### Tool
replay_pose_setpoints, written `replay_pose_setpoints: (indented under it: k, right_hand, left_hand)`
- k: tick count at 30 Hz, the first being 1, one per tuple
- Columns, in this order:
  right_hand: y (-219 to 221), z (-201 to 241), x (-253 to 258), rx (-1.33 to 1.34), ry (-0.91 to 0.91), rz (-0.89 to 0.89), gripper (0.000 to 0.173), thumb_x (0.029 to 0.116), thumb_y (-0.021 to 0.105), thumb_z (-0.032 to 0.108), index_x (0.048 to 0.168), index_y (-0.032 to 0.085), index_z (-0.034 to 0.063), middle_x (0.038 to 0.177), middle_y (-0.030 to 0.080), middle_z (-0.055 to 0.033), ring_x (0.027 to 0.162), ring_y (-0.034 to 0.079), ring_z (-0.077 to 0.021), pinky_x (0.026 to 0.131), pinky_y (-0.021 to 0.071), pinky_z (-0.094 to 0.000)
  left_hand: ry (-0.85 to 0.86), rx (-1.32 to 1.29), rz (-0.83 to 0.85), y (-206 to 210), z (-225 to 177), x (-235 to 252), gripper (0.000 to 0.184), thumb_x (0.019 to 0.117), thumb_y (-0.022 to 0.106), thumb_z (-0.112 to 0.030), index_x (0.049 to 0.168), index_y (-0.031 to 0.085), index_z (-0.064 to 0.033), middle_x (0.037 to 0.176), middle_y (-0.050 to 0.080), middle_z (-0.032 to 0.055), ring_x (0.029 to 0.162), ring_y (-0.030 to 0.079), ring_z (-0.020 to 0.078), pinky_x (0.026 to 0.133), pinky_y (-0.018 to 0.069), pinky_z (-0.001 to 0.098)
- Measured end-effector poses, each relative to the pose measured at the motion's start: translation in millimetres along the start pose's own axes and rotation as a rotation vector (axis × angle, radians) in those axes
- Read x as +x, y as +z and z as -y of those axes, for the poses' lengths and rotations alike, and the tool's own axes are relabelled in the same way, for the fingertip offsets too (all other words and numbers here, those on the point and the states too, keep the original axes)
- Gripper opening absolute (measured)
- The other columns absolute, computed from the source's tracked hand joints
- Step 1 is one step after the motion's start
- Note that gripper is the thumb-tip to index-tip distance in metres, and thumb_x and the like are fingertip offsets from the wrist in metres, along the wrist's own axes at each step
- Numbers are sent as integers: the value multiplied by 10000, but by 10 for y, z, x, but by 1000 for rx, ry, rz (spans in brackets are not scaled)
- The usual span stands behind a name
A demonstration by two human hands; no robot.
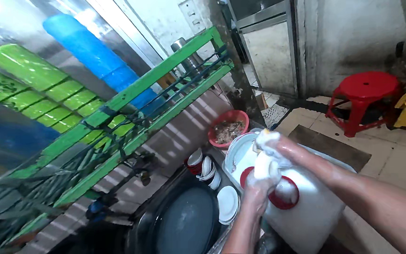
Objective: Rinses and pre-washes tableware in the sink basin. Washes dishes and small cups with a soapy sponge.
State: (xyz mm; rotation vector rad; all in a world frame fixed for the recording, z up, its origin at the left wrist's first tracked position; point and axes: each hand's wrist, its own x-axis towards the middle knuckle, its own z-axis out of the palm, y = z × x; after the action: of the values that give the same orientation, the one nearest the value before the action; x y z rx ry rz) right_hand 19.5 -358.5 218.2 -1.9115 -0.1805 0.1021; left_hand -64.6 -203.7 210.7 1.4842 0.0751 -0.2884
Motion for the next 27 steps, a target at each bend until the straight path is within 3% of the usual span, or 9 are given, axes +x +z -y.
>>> replay_pose_setpoints:
  k: [4,7,10,13,16,19,21,24,27]
  right_hand:
    - [175,411,-445,-342,-28,24,354,928,723,361,1152,691,88,1022,715,-154,972,695,-347,852,550,-607]
    - [95,199,-230,-197,45,-37,374,962,695,342,1188,703,44,1117,713,-195,1069,681,-361,953,529,-605]
    - [73,155,-248,-106,57,-200,434,967,708,250,1289,644,-34,1297,628,-278,1236,589,-434,1064,451,-617]
    - [430,216,-539,-205,-163,-179,647,841,798,287,1384,592,4,1412,556,-247,1353,482,-424,1132,396,-582]
    - [426,75,-415,-149,-211,-283,510,861,793,297,1257,671,-2,1268,651,-232,1224,594,-394,1055,476,-565]
    - [213,210,-134,-173,38,-198,421,956,715,295,1233,671,-18,1215,673,-254,1175,635,-416,1021,490,-613]
    - [352,281,-285,-264,-96,-168,435,922,746,266,1260,666,3,1287,632,-253,1235,585,-432,1036,473,-629]
    - [555,104,-540,-407,-448,-150,486,890,724,397,1300,687,138,1309,660,-127,1281,567,-334,1058,455,-551]
    - [444,-213,-388,-196,-388,-295,461,880,768,304,1228,688,12,1244,669,-199,1208,616,-346,1061,493,-520]
  left_hand:
    - [-117,8,131,24,-82,28,395,802,710,136,1152,576,11,976,698,80,908,691,152,827,602,336]
    - [-89,-102,54,61,-86,55,447,793,681,119,1219,558,62,1008,694,161,907,697,225,820,606,397]
    - [21,-404,-114,157,-68,129,268,984,557,-77,1224,583,40,1034,696,192,934,706,279,831,605,466]
    - [119,-536,-260,135,-112,217,413,1105,364,-401,1268,592,-98,1078,684,97,981,677,206,843,581,435]
    - [177,-375,-278,147,-42,168,463,1108,352,-414,1261,608,-60,1087,693,119,1001,686,212,871,589,442]
    - [144,-292,-296,211,35,108,509,1106,365,-425,1278,617,-18,1149,690,162,1072,683,241,944,575,468]
    - [100,-510,-348,192,-59,160,452,1108,368,-401,1253,600,-42,1082,693,143,994,693,245,857,592,470]
    - [90,-719,-410,31,-274,222,438,1097,333,-455,1170,593,-110,958,677,75,861,679,194,724,589,406]
    - [67,-855,-333,-50,-299,185,518,1080,325,-513,1337,546,-121,1202,660,141,1098,660,302,899,561,547]
